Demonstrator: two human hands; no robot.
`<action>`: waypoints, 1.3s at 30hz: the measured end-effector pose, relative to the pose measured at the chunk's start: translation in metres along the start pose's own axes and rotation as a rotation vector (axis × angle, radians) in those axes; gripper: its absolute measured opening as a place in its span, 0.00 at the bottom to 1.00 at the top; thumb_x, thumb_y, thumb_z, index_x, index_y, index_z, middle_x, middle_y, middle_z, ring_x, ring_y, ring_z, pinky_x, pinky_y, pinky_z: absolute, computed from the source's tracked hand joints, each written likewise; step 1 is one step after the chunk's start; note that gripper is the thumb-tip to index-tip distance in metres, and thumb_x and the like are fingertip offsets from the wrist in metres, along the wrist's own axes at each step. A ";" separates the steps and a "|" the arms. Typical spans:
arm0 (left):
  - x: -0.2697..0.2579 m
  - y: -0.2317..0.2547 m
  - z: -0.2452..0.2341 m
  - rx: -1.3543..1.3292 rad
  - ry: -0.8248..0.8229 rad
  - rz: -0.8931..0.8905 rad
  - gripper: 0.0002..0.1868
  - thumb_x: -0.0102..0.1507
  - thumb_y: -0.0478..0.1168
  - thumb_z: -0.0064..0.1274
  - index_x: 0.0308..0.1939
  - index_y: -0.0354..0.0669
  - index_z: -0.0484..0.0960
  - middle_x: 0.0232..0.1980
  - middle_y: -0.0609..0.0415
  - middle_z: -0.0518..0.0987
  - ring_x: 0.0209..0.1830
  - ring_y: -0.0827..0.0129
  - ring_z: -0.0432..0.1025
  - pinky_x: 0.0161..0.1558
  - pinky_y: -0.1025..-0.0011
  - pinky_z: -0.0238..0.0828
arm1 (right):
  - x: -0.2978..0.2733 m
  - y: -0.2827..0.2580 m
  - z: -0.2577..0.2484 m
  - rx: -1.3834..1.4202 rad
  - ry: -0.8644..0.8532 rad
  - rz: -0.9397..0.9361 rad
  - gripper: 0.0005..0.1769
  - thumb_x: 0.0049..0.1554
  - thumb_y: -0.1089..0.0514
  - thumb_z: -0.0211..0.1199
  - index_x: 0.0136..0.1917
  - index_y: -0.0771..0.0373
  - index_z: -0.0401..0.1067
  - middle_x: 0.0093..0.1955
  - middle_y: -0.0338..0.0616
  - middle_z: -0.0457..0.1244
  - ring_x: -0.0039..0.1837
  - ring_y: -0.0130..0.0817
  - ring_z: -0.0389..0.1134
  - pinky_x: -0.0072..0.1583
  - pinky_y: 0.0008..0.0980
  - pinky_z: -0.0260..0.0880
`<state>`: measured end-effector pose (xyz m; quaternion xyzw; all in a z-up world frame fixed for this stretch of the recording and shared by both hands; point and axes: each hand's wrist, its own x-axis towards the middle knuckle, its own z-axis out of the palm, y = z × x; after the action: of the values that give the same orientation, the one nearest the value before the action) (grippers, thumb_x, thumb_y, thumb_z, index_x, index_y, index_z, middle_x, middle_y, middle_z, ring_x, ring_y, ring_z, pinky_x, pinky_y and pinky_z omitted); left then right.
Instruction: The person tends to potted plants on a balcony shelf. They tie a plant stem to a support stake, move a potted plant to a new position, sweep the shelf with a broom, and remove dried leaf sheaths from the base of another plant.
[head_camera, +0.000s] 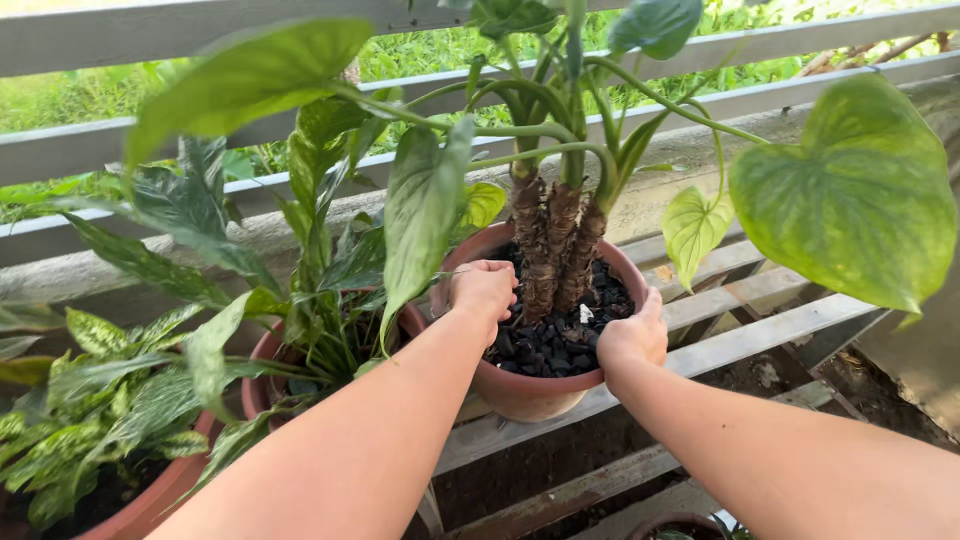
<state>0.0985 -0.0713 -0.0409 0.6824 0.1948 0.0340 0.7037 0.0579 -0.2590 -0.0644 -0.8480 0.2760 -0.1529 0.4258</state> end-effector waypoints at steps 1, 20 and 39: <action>-0.002 0.004 0.003 0.043 0.019 -0.011 0.06 0.62 0.38 0.56 0.39 0.45 0.87 0.29 0.61 0.81 0.22 0.76 0.71 0.22 0.72 0.67 | -0.001 -0.002 -0.001 -0.006 -0.001 0.001 0.39 0.55 0.65 0.48 0.79 0.47 0.55 0.68 0.59 0.62 0.70 0.57 0.62 0.69 0.50 0.61; -0.030 0.033 0.019 0.166 0.208 -0.074 0.06 0.57 0.43 0.67 0.36 0.49 0.92 0.43 0.54 0.88 0.41 0.67 0.80 0.50 0.66 0.75 | 0.002 0.006 0.003 -0.443 0.251 -0.733 0.27 0.58 0.51 0.58 0.70 0.50 0.67 0.69 0.53 0.57 0.73 0.54 0.53 0.71 0.58 0.48; -0.006 0.014 0.024 0.154 0.044 -0.111 0.08 0.65 0.42 0.54 0.42 0.44 0.84 0.39 0.53 0.84 0.34 0.67 0.78 0.36 0.65 0.74 | 0.024 -0.022 -0.001 0.017 -0.127 -0.606 0.31 0.59 0.39 0.62 0.67 0.60 0.71 0.49 0.42 0.73 0.50 0.37 0.74 0.57 0.38 0.69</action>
<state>0.1038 -0.0945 -0.0259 0.7217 0.2497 -0.0051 0.6456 0.0843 -0.2629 -0.0456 -0.8960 -0.0178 -0.2218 0.3842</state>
